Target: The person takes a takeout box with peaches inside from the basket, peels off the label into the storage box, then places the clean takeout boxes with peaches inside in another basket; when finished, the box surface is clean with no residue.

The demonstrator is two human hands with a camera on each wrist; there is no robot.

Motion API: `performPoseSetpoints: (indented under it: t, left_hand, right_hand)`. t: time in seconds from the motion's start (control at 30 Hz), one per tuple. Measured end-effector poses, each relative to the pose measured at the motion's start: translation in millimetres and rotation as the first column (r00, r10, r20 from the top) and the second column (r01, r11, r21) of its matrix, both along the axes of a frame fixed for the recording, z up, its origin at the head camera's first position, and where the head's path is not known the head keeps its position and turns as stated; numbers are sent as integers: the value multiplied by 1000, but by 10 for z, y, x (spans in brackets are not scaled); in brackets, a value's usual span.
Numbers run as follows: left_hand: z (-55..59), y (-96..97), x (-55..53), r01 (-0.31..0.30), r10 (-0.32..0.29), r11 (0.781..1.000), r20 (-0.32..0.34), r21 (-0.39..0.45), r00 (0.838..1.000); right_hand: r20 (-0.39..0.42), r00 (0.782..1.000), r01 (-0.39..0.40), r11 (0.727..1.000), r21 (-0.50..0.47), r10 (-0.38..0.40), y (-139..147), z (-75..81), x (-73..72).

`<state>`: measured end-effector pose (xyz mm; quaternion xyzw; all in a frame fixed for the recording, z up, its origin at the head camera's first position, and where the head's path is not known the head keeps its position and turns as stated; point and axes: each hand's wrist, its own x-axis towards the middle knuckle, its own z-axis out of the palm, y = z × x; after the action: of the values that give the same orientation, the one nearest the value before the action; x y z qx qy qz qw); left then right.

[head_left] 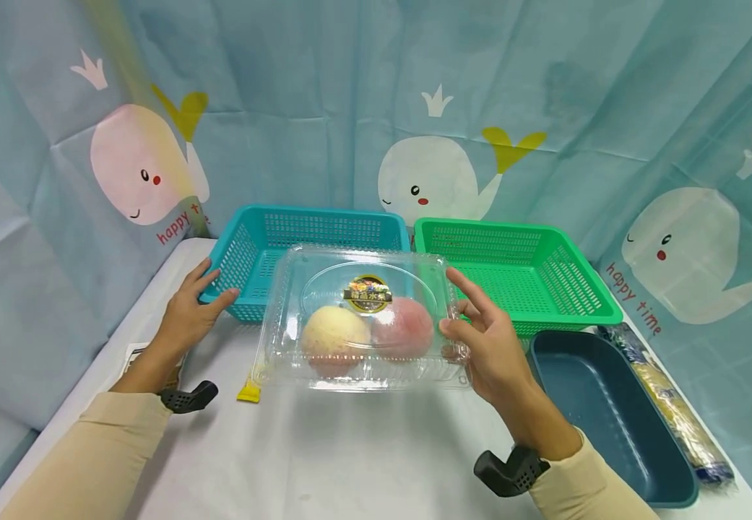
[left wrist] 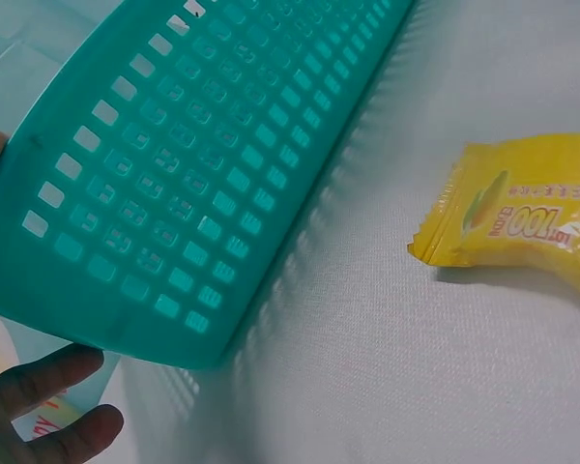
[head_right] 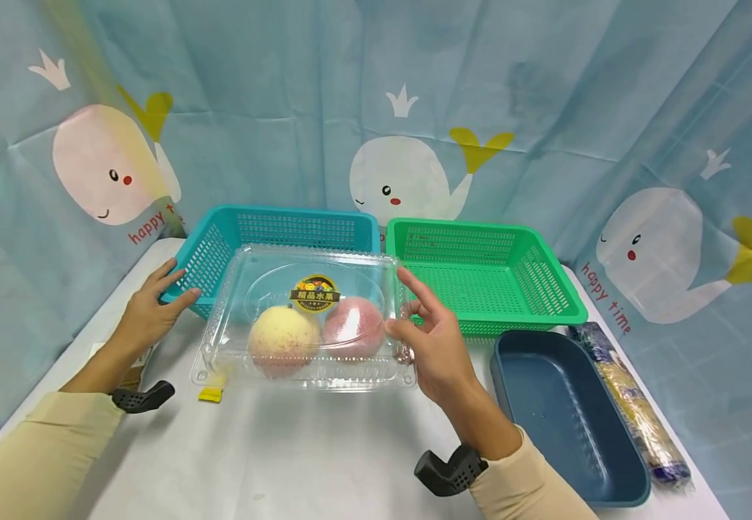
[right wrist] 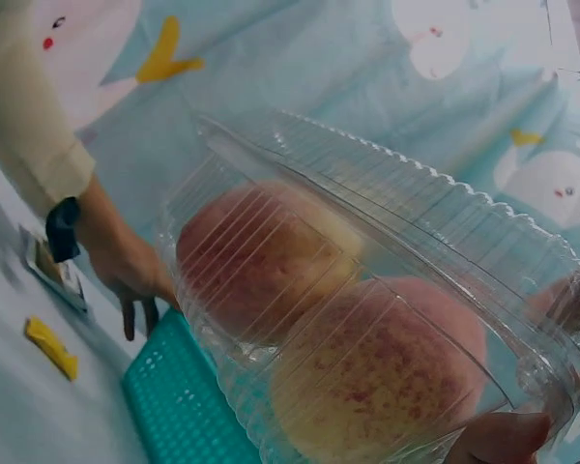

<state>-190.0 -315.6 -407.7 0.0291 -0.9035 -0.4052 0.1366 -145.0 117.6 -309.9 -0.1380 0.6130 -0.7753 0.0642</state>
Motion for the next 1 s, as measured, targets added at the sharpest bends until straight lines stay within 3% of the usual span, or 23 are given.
performPoseSetpoints:
  t: [0.3,0.6,1.0]
  left_hand:
    - [54,-8,-50,3,-3,1000,-5,3,1000]
    - [38,-13,-53,4,-4,1000,14,8,1000]
    - [0,-5,-17,11,-12,1000,19,19,1000]
  right_hand:
    - [6,1000,-6,1000,-1,6,198,-309,166]
    - [1,1000,-28,999,-39,28,322,-688,178]
    - [24,998,-61,997,-39,62,374,-1065,241]
